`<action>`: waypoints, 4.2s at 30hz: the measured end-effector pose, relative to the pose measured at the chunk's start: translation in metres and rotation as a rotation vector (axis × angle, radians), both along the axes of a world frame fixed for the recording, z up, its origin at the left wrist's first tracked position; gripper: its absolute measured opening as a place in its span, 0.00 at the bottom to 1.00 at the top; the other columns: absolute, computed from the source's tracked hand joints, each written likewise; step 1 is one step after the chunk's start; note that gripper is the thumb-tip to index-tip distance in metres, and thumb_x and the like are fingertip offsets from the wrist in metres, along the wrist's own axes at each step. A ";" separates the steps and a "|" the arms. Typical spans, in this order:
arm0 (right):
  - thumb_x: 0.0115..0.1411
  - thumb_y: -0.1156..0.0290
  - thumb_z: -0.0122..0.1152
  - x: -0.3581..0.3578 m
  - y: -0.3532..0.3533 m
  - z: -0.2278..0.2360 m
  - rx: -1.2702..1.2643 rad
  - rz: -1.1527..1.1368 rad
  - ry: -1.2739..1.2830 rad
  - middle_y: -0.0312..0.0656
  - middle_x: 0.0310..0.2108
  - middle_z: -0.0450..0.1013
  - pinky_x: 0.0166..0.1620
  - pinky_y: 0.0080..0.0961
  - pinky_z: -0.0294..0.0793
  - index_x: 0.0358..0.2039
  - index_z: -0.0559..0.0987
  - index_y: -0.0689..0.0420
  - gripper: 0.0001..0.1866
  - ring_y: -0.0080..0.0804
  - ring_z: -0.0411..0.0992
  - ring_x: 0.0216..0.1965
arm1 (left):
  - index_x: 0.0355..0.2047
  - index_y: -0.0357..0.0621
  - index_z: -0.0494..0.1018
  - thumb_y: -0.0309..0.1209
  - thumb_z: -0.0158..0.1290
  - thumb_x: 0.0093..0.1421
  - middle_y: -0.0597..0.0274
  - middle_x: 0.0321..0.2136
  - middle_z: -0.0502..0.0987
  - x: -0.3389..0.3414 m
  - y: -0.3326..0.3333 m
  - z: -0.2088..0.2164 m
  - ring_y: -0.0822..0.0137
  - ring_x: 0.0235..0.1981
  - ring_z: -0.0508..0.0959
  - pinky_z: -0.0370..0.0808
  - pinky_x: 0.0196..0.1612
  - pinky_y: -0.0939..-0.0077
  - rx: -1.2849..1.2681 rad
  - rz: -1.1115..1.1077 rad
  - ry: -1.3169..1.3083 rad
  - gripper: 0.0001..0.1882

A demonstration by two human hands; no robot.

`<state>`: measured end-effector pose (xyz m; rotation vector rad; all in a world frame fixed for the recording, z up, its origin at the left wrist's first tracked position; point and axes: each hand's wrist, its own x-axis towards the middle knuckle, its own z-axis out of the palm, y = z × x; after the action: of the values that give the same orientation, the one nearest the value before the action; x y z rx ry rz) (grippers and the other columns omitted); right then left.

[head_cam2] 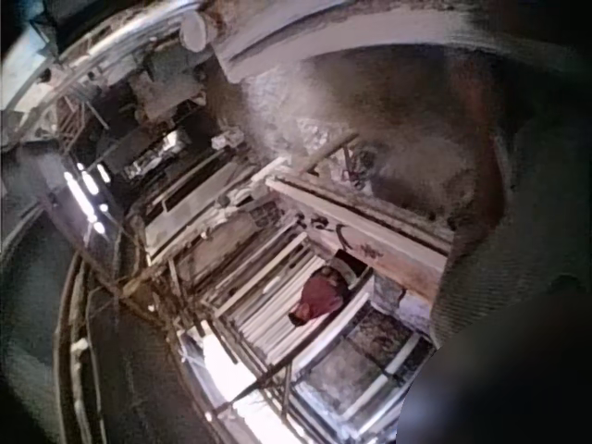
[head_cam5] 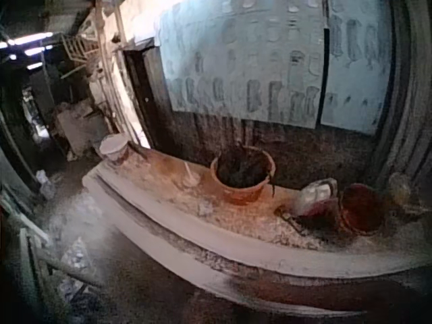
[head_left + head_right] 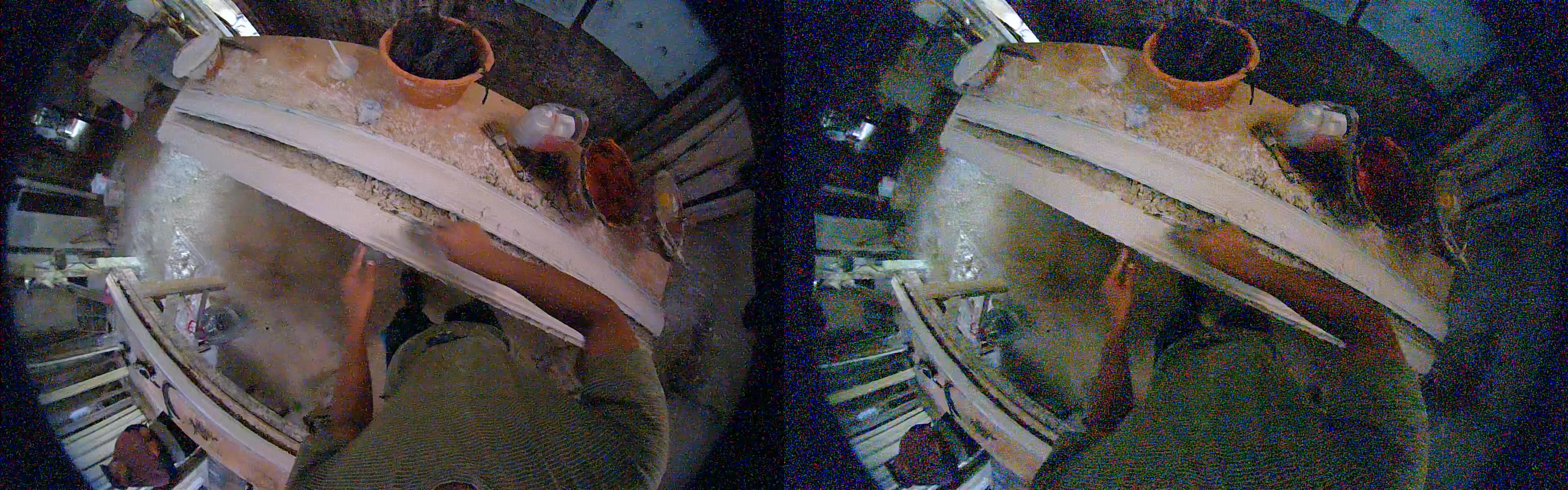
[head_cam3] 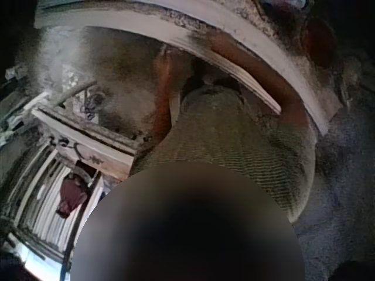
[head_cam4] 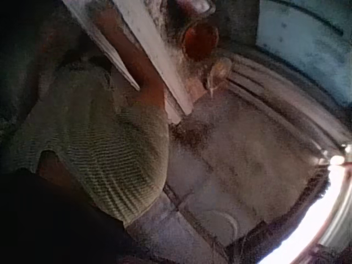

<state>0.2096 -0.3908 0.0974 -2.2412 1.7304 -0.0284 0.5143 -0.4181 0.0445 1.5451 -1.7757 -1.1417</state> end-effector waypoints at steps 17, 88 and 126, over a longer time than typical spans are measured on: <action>0.56 0.72 0.60 0.070 -0.121 -0.021 -0.166 0.069 0.009 0.51 0.43 0.78 0.31 0.46 0.83 0.40 0.80 0.57 0.11 0.48 0.82 0.34 | 0.61 0.46 0.75 0.33 0.56 0.69 0.52 0.60 0.77 0.030 -0.034 0.033 0.53 0.61 0.76 0.68 0.66 0.63 0.020 -0.017 0.057 0.21; 0.66 0.66 0.64 0.019 0.602 -0.040 -0.330 -2.188 -0.841 0.48 0.43 0.79 0.49 0.38 0.77 0.48 0.80 0.58 0.13 0.42 0.77 0.44 | 0.44 0.34 0.78 0.35 0.49 0.64 0.34 0.43 0.80 -0.566 0.397 -0.070 0.34 0.44 0.80 0.76 0.51 0.43 -0.431 -1.554 -0.236 0.17; 0.65 0.64 0.61 -0.286 0.767 -0.068 -0.158 -1.926 -0.562 0.55 0.46 0.77 0.51 0.45 0.77 0.51 0.79 0.56 0.16 0.53 0.77 0.46 | 0.41 0.37 0.79 0.33 0.52 0.63 0.38 0.39 0.81 -0.792 0.636 -0.065 0.39 0.40 0.82 0.79 0.46 0.43 -0.281 -1.654 -0.192 0.13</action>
<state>-0.0759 0.3761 0.0298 0.1768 2.6160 -1.0105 -0.2773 0.2180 -0.0207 -0.3333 -3.1614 -1.1598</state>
